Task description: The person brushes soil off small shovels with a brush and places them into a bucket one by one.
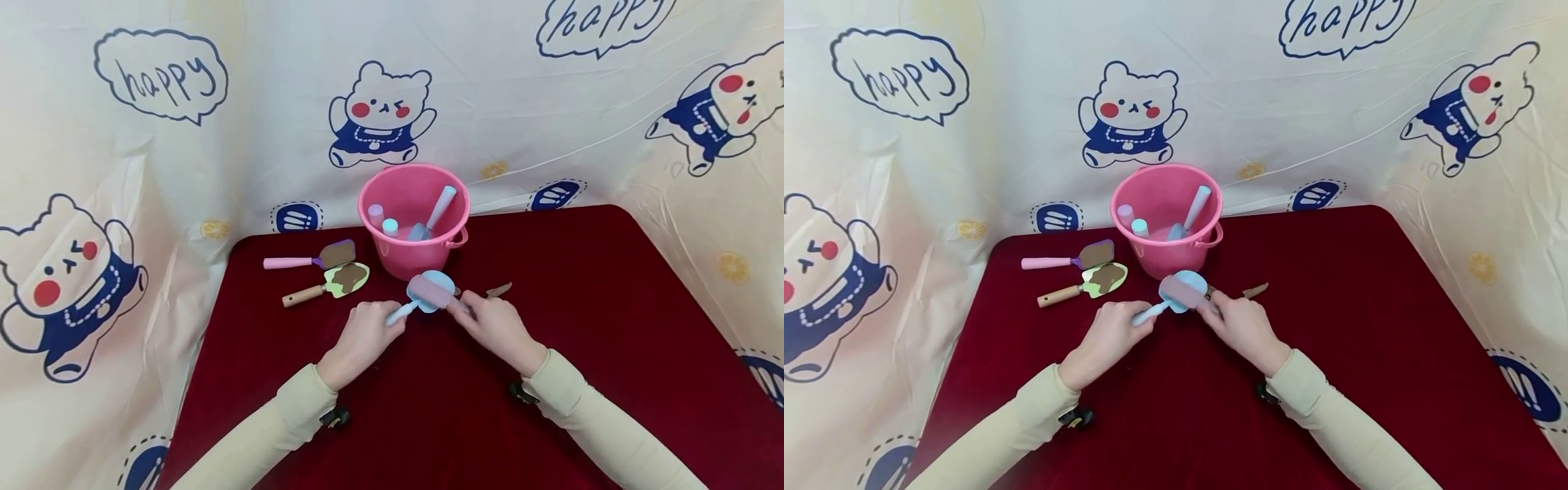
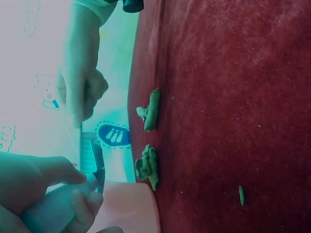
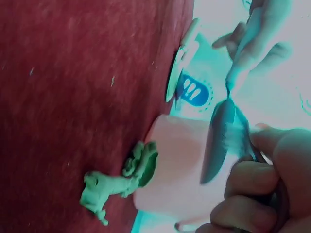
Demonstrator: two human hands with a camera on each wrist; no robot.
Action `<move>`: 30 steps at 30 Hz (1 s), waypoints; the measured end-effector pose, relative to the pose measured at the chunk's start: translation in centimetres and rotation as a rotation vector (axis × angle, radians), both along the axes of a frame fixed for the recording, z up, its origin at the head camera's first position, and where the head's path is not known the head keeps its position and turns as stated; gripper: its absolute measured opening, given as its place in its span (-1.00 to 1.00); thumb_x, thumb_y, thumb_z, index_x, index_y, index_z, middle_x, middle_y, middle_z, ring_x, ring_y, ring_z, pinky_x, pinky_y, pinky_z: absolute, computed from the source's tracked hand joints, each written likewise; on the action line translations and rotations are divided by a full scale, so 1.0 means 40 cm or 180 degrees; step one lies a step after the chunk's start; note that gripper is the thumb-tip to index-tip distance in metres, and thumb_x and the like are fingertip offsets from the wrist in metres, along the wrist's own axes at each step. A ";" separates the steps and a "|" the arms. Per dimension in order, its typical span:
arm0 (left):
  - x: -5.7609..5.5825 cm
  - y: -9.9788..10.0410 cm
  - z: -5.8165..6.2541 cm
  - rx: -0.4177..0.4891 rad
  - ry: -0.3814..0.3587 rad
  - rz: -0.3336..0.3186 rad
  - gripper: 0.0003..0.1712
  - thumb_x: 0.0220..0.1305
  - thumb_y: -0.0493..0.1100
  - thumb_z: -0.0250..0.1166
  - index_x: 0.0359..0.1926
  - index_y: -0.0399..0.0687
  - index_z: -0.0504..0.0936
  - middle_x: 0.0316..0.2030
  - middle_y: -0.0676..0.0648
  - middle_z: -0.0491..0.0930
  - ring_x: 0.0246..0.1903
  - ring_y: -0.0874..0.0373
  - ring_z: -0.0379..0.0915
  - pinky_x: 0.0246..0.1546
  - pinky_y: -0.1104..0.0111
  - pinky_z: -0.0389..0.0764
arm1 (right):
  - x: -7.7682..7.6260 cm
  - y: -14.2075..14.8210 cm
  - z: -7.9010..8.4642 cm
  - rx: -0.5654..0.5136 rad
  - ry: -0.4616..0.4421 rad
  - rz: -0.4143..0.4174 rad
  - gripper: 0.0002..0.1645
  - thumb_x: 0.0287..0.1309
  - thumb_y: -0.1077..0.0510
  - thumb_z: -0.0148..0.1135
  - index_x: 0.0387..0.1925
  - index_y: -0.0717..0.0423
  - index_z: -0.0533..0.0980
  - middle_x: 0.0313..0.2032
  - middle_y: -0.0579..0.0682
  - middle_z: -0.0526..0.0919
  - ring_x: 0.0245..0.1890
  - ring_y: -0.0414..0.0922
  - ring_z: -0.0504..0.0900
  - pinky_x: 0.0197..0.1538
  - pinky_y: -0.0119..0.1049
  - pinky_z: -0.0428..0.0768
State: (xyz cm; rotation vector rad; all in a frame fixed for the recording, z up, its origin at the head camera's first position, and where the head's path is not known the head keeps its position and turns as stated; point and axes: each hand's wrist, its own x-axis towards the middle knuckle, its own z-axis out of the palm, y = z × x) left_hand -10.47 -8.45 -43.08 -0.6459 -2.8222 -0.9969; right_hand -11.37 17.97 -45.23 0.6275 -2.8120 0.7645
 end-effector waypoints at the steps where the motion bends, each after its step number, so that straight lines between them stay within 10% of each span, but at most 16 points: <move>1: 0.000 0.000 0.001 0.0007 0.0010 0.0003 -0.90 0.30 -0.30 0.36 -0.38 -0.09 0.70 -0.68 0.13 0.38 -0.68 0.30 0.22 -0.64 0.43 0.34 | 0.002 -0.002 0.001 0.0008 -0.0019 0.0043 -0.64 0.44 -0.03 0.28 -0.44 0.00 0.40 -0.71 -0.20 0.25 -0.75 -0.28 0.23 -0.64 -0.33 0.27; 18: 0.016 -0.008 0.013 0.0015 0.0109 -0.0042 -0.96 0.29 -0.29 0.39 -0.26 -0.16 0.75 -0.61 0.09 0.51 -0.69 0.29 0.26 -0.66 0.46 0.38 | -0.005 0.036 0.006 0.0040 -0.0025 -0.0689 -0.62 0.44 -0.01 0.22 -0.41 0.15 0.40 -0.75 -0.09 0.29 -0.81 -0.16 0.26 -0.72 -0.26 0.25; 30: 0.014 -0.008 0.017 0.0020 0.0204 -0.0039 -0.96 0.29 -0.29 0.38 -0.25 -0.14 0.76 -0.58 0.07 0.55 -0.67 0.28 0.27 -0.65 0.45 0.38 | -0.015 0.037 -0.002 0.0136 -0.0382 -0.0457 -0.51 0.45 0.06 0.25 -0.62 0.02 0.34 -0.75 -0.13 0.29 -0.76 -0.18 0.27 -0.66 -0.28 0.26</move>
